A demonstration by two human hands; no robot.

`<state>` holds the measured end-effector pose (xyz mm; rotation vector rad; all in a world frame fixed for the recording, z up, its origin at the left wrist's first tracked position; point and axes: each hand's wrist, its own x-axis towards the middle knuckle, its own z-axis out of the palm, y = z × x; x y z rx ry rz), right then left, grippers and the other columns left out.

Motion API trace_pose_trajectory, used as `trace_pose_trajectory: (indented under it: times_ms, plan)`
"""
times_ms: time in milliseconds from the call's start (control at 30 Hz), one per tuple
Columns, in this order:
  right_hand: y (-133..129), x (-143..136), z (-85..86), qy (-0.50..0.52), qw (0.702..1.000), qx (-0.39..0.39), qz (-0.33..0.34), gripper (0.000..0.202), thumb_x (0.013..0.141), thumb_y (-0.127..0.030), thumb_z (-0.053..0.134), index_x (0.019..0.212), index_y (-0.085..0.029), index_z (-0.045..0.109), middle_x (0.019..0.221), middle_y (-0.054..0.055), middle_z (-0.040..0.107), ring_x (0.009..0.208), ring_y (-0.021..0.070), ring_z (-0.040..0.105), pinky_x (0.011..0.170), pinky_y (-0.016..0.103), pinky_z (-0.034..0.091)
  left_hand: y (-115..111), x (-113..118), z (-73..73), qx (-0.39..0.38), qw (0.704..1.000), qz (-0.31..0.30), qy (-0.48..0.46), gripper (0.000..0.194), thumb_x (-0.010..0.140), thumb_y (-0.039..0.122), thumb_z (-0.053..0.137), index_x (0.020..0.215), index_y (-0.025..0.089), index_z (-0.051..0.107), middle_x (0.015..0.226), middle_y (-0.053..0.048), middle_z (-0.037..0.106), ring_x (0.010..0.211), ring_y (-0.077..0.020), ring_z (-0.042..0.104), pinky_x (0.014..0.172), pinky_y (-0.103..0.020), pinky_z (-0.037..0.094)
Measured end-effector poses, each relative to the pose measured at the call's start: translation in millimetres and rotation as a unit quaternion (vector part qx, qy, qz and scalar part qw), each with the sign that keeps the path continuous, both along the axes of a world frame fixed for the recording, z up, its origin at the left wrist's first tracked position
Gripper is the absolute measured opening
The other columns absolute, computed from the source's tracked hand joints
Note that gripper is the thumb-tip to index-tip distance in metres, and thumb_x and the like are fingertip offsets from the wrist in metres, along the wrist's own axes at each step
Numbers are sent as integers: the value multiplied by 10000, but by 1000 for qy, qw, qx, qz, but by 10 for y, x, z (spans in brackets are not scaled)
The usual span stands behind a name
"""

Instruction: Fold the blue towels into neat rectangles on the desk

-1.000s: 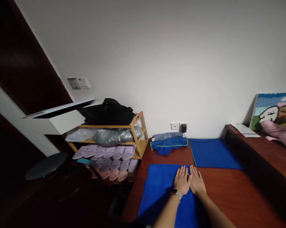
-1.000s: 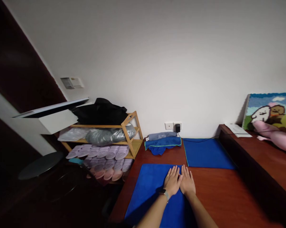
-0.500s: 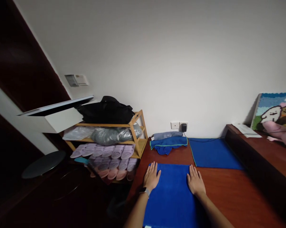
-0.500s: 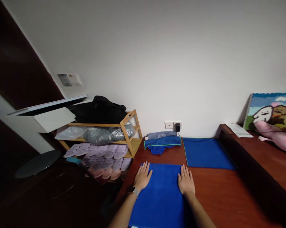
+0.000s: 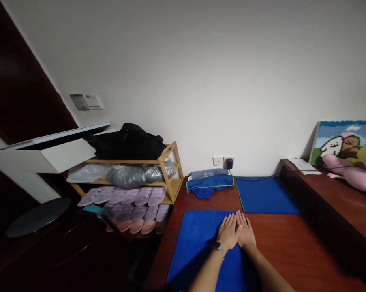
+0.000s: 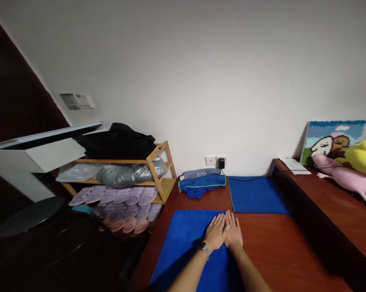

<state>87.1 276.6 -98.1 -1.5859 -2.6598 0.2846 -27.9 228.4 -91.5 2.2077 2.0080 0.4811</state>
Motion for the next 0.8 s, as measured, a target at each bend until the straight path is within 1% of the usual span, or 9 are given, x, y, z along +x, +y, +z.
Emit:
trace_pose_trajectory:
  times_ms: [33,100,167,333,433,500,633,700,800]
  plan:
    - [-2,-1,13,-2,1000,-1,1,653,991,-326,244,1622,-159,245,1714,40,121,1588,212,79,1276,413,80,4,17,-25,-2,1000,1,-1,670,1072,499,82,1627,169,258,1664,-68,348,1555,-188,256,1289,-414,203]
    - [-6,-14,43,1,1000,-4,-13,655,1007,-354,203,1625,-136,216,1713,43,123,1588,210,82,1278,415,78,-47,-127,-50,-4,1000,10,9,664,1072,510,90,1630,187,250,1676,-54,316,1562,-193,234,1292,-428,193]
    - [-8,-32,70,10,999,-6,-32,667,1023,-391,140,1626,-109,180,1712,39,130,1587,200,94,1280,408,78,-164,-461,-43,-12,999,39,30,663,1070,531,118,1631,202,250,1684,-47,290,1566,-207,223,1290,-444,198]
    - [-18,-46,59,27,999,-8,-44,687,1026,-436,99,1628,-111,158,1711,21,133,1586,185,102,1282,389,67,-575,-1503,-10,-37,978,189,78,694,1060,564,174,1623,170,278,1673,-90,298,1557,-250,247,1276,-481,226]
    - [-13,-50,30,22,999,-8,-47,689,1025,-439,98,1629,-113,151,1713,22,129,1586,183,96,1282,392,58,-733,-1845,-52,-17,968,229,102,675,1062,526,207,1609,146,318,1668,-106,308,1557,-252,250,1266,-480,247]
    - [2,-61,37,19,999,-9,-49,689,1025,-438,100,1630,-111,143,1714,25,124,1587,180,91,1283,392,56,-767,-1901,-83,-7,967,231,111,667,1059,510,236,1599,132,341,1667,-113,312,1556,-252,253,1263,-469,255]
    - [3,-57,99,22,998,-35,-52,683,1029,-429,119,1632,-109,138,1717,31,119,1586,181,88,1284,396,72,-747,-1841,-65,-10,967,229,113,667,1053,500,258,1589,117,359,1665,-121,320,1553,-251,264,1264,-454,252]
    - [-71,-12,104,28,997,-44,-59,680,1031,-423,117,1634,-108,134,1717,33,115,1586,185,94,1284,403,95,-741,-1829,-19,-13,967,228,111,665,1050,490,261,1587,111,363,1661,-127,326,1549,-253,275,1265,-459,250]
    - [-303,101,47,44,997,-28,-60,682,1034,-436,98,1635,-115,129,1716,25,115,1586,188,98,1283,413,116,-748,-1821,65,-11,968,227,111,646,1041,436,284,1575,84,379,1648,-149,347,1544,-271,289,1270,-484,232]
